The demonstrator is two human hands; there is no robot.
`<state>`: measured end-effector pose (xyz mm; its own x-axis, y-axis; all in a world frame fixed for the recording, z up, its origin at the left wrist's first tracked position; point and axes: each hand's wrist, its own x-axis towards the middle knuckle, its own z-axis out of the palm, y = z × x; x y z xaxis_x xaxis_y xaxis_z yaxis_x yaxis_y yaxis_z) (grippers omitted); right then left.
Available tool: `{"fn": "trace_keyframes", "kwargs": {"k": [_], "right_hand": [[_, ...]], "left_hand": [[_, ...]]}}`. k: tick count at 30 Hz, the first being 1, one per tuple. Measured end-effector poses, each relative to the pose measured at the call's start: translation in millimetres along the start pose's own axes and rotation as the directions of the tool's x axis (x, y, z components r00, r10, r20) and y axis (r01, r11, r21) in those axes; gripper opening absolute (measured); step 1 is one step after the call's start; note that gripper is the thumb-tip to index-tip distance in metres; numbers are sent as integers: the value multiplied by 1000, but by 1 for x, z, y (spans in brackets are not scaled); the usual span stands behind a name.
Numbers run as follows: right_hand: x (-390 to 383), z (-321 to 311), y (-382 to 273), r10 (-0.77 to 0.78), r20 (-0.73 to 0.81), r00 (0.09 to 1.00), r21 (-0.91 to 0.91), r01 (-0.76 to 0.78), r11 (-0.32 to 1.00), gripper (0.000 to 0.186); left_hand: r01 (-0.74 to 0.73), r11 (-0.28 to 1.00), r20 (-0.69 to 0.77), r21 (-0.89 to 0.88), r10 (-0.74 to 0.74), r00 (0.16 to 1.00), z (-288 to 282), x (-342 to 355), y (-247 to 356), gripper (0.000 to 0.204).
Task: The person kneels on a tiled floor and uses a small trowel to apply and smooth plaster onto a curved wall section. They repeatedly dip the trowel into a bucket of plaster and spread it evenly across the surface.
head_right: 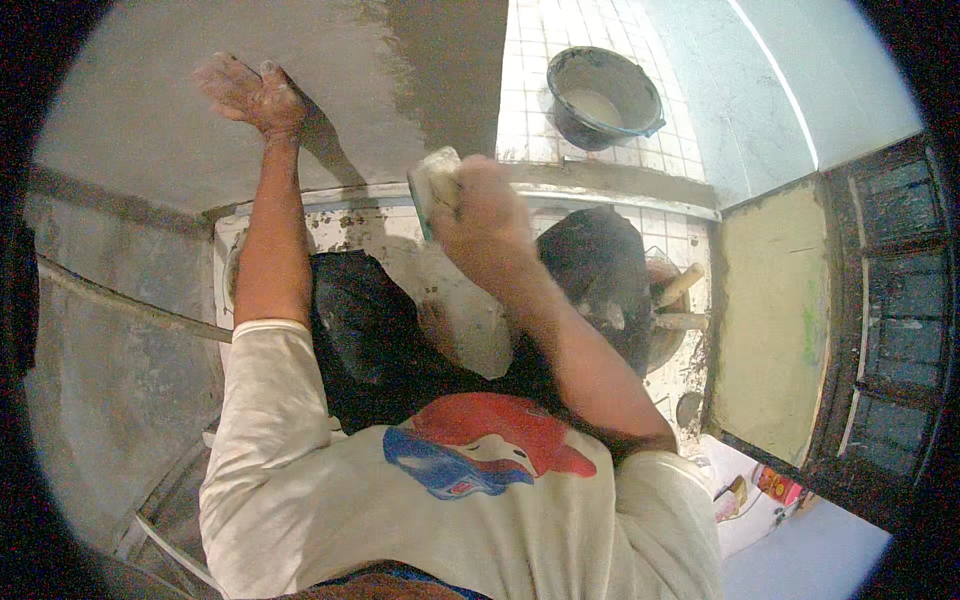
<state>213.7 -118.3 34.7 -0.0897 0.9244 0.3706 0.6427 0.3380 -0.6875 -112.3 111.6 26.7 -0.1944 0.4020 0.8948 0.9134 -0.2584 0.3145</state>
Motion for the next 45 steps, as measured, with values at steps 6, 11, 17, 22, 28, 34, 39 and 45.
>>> {"fn": "trace_keyframes", "kwargs": {"k": [6, 11, 17, 22, 28, 34, 39, 45], "right_hand": [[41, 110, 62, 8, -303, 953, -116, -46, 992, 34], [58, 122, 77, 147, -413, 899, -11, -167, 986, 40], [76, 156, 91, -165, -571, 804, -235, 33, 971, 38], [66, 166, 64, -155, -415, 896, -178, 87, 980, 30], [82, 149, 75, 40, -620, 783, -27, -73, 997, 37], [71, 164, 61, 31, -490, 871, -49, -63, 997, 37], [85, 146, 76, 35, -637, 770, -64, -98, 993, 37], [68, 164, 74, 45, -532, 845, -60, -90, 994, 31]], "left_hand": [[45, 998, 18, -34, -44, 999, 3, -2, 5, 90], [32, 999, -18, -36, -32, 999, 6, -4, 1, 88], [21, 1000, -4, -4, -21, 1000, 6, -4, 2, 91], [-22, 1000, -23, 19, 22, 999, 5, -2, -6, 93], [24, 1000, -2, -15, -24, 1000, 5, -2, 0, 92], [8, 1000, -8, -7, -8, 1000, 5, -1, -2, 90], [-2, 1000, -13, -14, 2, 1000, 3, 1, -3, 88], [14, 1000, 21, -23, -14, 1000, 2, -2, 3, 87]]}}
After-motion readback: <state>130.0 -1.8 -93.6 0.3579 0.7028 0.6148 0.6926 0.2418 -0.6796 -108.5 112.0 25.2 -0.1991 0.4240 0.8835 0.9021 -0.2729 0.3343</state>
